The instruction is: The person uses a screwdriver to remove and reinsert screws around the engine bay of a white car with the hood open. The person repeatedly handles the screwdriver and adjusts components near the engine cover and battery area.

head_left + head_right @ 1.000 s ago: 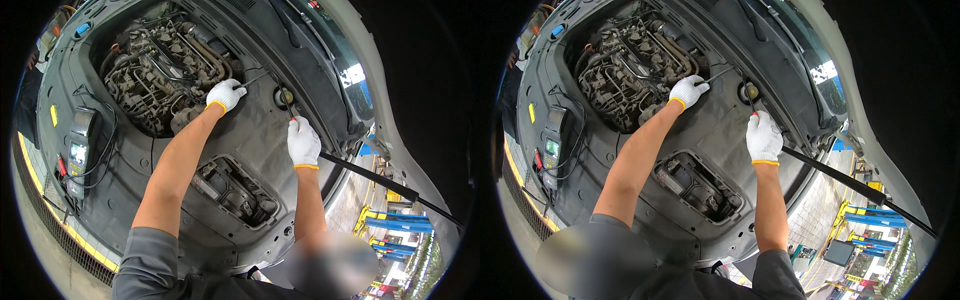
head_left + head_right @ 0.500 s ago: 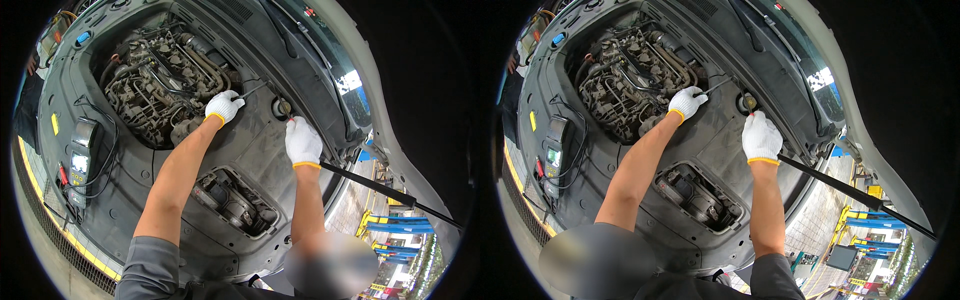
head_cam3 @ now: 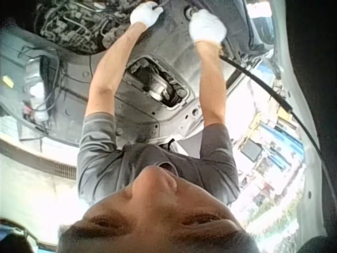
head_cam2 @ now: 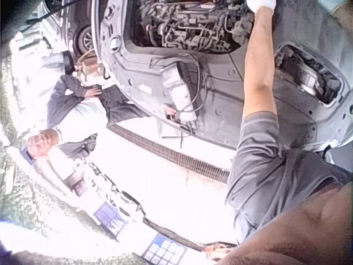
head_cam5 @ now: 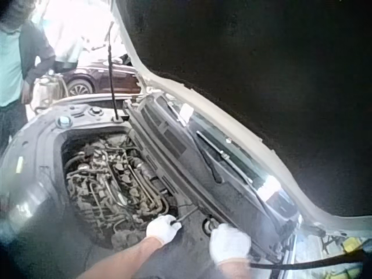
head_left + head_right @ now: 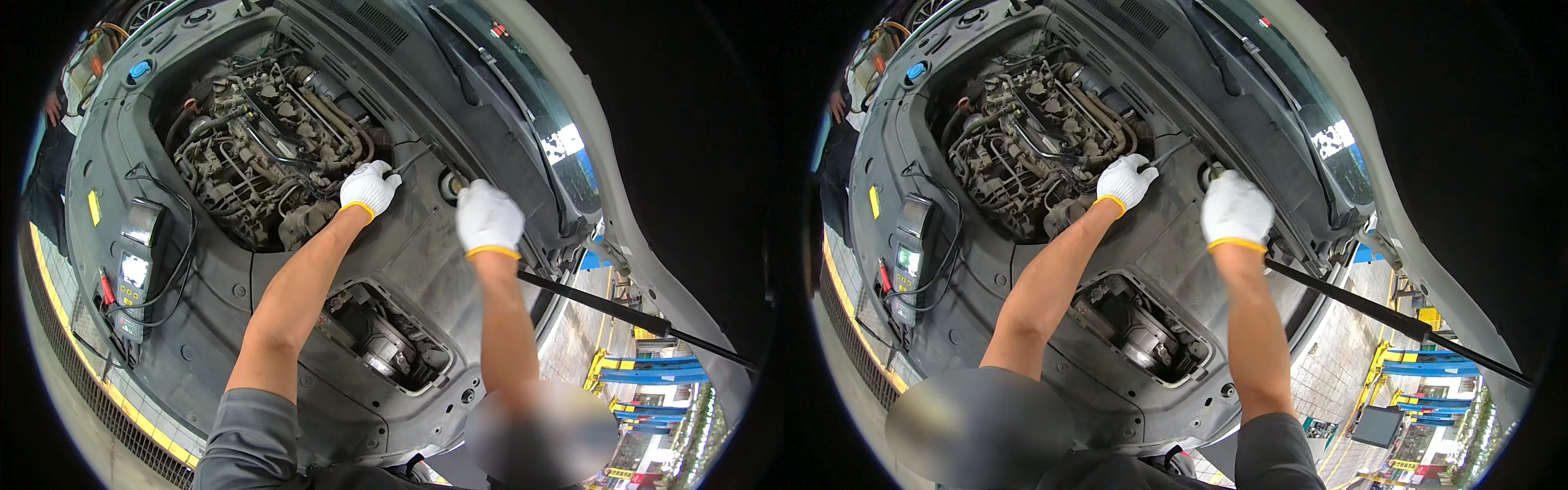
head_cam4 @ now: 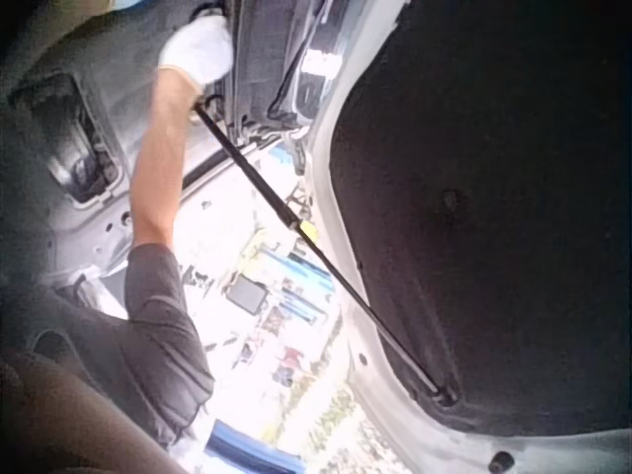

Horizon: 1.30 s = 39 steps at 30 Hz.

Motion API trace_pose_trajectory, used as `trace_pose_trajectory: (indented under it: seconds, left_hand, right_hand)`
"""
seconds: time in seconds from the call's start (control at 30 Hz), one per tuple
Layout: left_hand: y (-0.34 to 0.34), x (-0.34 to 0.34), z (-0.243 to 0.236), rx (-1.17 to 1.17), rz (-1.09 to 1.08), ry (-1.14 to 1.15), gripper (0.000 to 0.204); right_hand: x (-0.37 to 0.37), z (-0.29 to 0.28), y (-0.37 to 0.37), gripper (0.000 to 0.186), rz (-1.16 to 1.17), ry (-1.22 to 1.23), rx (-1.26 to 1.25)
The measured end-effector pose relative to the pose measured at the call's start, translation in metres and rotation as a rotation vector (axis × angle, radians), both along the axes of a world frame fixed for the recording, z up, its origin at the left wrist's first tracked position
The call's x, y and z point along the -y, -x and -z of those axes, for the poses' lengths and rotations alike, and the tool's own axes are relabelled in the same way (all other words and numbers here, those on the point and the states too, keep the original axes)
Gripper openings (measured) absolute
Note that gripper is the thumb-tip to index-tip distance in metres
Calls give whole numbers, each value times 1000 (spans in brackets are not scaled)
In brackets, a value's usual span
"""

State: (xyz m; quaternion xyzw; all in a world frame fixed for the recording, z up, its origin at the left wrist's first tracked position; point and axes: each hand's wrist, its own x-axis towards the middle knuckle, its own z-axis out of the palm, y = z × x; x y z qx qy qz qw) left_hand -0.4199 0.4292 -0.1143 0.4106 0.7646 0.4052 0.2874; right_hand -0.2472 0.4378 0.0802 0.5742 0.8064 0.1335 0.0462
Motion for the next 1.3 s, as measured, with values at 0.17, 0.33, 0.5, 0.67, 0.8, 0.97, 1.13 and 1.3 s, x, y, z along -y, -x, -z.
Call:
trace_pose_trajectory:
  seconds: [0.17,0.33,0.5,0.67,0.8,0.97,1.13,1.3]
  left_hand:
    - [2,-1,-2,-45,8,-14,51]
    - [-16,-4,-14,-52,-7,-14,47]
    - [-51,-15,-14,-79,-89,-13,46]
    - [-85,-24,-24,-87,-130,2,40]
    - [-70,-19,-27,-25,-81,23,44]
    - [-5,-10,-15,-21,65,-24,57]
    - [51,-13,-23,74,208,28,63]
    - [-27,-3,-34,158,19,41,64]
  right_hand:
    - [-40,-19,-26,41,-46,48,-85]
    - [-74,-39,-40,42,78,140,-194]
    - [-105,-57,-43,43,101,298,-231]
    - [-105,-68,-43,43,68,266,-190]
    - [-59,-47,-30,41,-13,93,-161]
    - [-11,29,-27,40,-75,-110,-51]
    - [-43,18,-73,46,-10,57,-300]
    - [-64,9,-88,48,34,106,-325]
